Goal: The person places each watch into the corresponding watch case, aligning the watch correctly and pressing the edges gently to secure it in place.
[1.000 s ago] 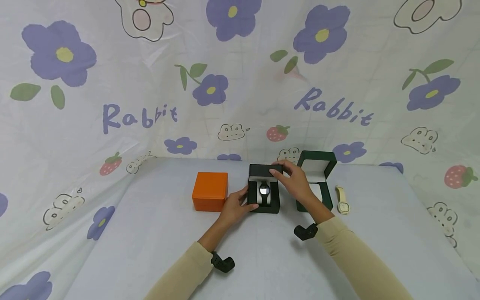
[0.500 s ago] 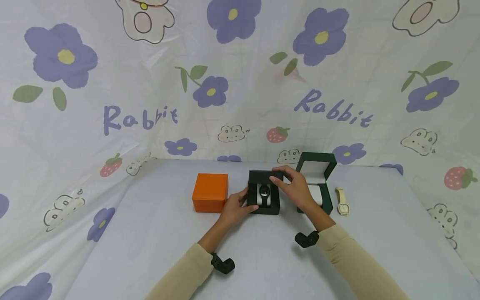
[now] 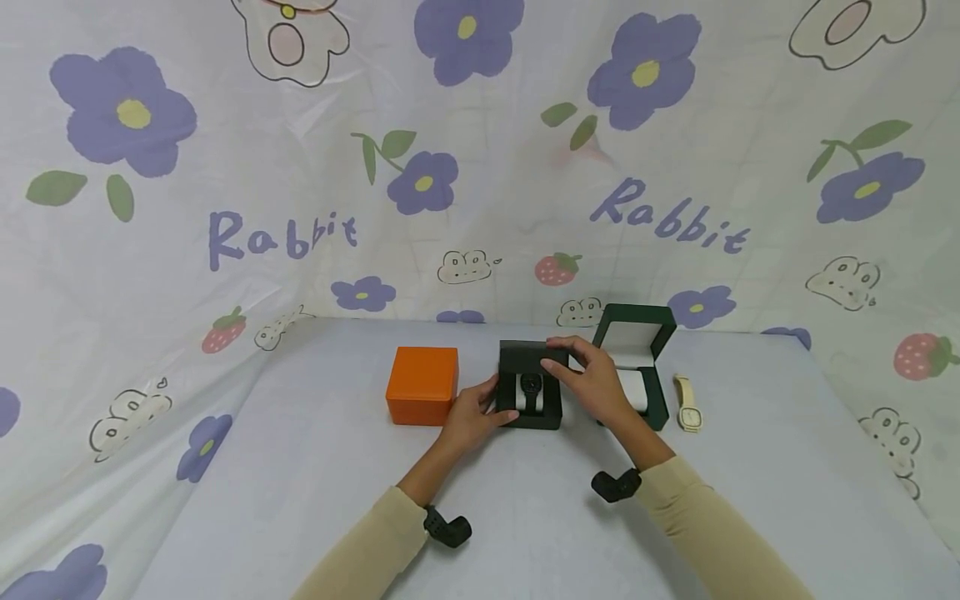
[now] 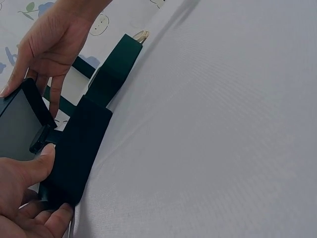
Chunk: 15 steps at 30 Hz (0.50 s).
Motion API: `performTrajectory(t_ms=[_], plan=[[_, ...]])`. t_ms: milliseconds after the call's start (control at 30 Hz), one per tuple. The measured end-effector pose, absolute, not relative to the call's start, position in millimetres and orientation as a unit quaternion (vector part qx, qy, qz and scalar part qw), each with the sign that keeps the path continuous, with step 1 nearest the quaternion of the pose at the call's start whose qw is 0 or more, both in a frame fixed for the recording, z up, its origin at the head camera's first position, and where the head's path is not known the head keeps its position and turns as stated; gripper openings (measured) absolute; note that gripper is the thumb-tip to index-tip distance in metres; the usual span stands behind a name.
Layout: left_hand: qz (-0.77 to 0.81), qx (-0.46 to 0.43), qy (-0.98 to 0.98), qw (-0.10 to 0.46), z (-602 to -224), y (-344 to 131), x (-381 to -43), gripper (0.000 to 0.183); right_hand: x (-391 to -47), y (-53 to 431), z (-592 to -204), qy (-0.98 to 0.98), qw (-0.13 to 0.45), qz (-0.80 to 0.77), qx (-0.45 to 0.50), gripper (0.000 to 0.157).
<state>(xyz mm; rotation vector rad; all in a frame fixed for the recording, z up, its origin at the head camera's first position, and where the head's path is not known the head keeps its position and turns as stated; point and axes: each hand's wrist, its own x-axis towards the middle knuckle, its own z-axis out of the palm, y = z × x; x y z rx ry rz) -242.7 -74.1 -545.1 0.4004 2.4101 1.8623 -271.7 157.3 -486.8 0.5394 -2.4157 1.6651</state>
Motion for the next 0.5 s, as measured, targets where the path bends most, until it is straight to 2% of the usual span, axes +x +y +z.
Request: performTrajectory(t_ms=[500], plan=[[0.613,0.128,0.779,0.037,-546.1,-74.7,-244.0,0.077,-258.4,156.2,-492.6,-0.805,0.067,0.565,0.17,0.034]])
